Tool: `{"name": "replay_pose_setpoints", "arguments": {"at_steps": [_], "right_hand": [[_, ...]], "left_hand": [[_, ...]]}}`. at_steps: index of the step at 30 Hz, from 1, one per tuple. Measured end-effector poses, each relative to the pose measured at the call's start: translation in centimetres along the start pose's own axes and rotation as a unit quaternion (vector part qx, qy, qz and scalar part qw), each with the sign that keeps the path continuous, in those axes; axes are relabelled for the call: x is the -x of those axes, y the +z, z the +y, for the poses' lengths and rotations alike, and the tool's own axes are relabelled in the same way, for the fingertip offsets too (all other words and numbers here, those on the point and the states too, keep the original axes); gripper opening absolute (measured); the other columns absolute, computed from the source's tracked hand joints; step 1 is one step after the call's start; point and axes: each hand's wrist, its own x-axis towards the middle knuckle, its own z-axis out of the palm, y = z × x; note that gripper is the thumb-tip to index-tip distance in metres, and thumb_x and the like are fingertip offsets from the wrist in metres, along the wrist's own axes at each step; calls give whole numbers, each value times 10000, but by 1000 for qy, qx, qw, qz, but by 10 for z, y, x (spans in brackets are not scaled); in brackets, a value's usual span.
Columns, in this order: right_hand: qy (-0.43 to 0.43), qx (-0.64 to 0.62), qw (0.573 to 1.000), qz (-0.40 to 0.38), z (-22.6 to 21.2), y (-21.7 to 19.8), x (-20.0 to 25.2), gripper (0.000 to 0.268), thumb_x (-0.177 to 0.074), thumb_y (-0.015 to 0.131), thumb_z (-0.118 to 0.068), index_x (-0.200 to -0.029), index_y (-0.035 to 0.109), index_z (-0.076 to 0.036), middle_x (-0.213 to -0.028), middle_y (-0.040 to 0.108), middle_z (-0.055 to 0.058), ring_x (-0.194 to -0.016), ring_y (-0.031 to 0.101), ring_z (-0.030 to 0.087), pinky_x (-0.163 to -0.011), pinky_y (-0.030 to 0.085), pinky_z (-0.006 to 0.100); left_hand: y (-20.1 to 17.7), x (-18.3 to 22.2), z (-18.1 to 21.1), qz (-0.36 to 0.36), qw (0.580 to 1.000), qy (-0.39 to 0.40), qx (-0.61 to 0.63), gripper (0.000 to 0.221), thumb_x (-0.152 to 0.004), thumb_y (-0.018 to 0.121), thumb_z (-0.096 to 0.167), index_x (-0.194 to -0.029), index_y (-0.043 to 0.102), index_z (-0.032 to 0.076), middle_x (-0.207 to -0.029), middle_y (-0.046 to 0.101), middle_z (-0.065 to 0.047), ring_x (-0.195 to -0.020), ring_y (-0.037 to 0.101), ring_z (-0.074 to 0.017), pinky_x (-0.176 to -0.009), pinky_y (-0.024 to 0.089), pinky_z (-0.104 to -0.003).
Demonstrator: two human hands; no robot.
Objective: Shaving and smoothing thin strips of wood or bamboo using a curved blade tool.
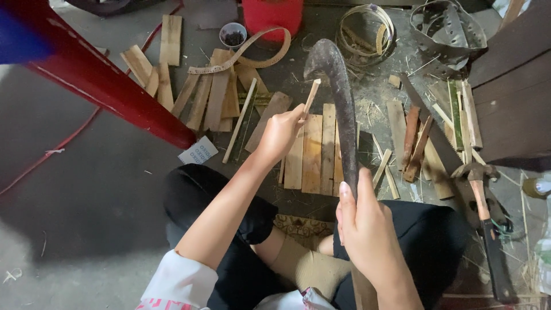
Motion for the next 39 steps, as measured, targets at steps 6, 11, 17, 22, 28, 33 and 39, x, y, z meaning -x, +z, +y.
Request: {"name": "replay_pose_setpoints", "arguments": {"at_steps": [6, 11, 17, 22, 28, 33, 39], "right_hand": [[19, -8, 1000, -16, -7, 0, 2, 257, -1076, 379, -297, -1279, 449, -156, -522, 535, 60, -428, 506, 221, -506, 471, 375], [22, 10, 1000, -12, -1, 2, -1, 250, -1069, 386, -319, -1261, 453, -174, -521, 583, 60, -431, 558, 247, -539, 489, 391], [42, 4, 999, 12, 1, -14, -4, 226, -1083, 365, -319, -1214, 434, -147, -543, 564, 45, -442, 545, 216, -570, 499, 364], [89, 44, 992, 75, 64, -26, -37, 607, -1040, 374, -375, -1584, 312, -114, -1066, 718, 288, -1079, 641, 500, -892, 464, 521], [185, 122, 975, 8, 89, -33, -41, 605, -1051, 428, -394, -1632, 288, -302, -1216, 679, 357, -1200, 661, 481, -1063, 512, 553], [101, -259, 960, 27, 180, -3, -30, 413, -1082, 509, -227, -722, 481, -27, -562, 564, 118, -334, 500, 206, -414, 430, 309], [-65, -624, 753, -198, 170, -11, -3, 809, -948, 678, -381, -1555, 333, 28, -641, 498, 105, -498, 496, 219, -446, 458, 340]], "left_hand": [[-5, 1, 9, 2, 1000, 17, -6, 260, -954, 578, -85, -903, 424, 118, -668, 388, -3, -598, 268, -119, -513, 272, -265], [2, 0, 1, 14, 999, 29, -26, 266, -910, 599, -115, -931, 450, 105, -676, 418, -17, -605, 292, -136, -517, 305, -252], [-2, 8, -1, 14, 999, 8, -38, 205, -954, 634, -44, -1106, 553, 67, -720, 594, -110, -527, 501, -209, -496, 278, -349], [-28, 37, 51, 57, 993, -73, 73, 117, -1016, 644, 111, -1109, 574, 121, -974, 762, -93, -777, 722, -226, -627, 488, -376], [2, 84, 100, -11, 906, -309, 290, 173, -1027, 579, 153, -1100, 664, 21, -825, 746, -196, -735, 741, -306, -770, 601, -494], [16, 113, 120, -53, 683, -463, 562, 202, -1094, 475, 227, -1212, 565, 90, -652, 552, -74, -493, 552, -181, -513, 440, -307], [14, 144, 120, -79, 693, -419, 582, 332, -1047, 444, 62, -1376, 456, 23, -1154, 711, -236, -772, 698, -283, -725, 605, -358]]}}
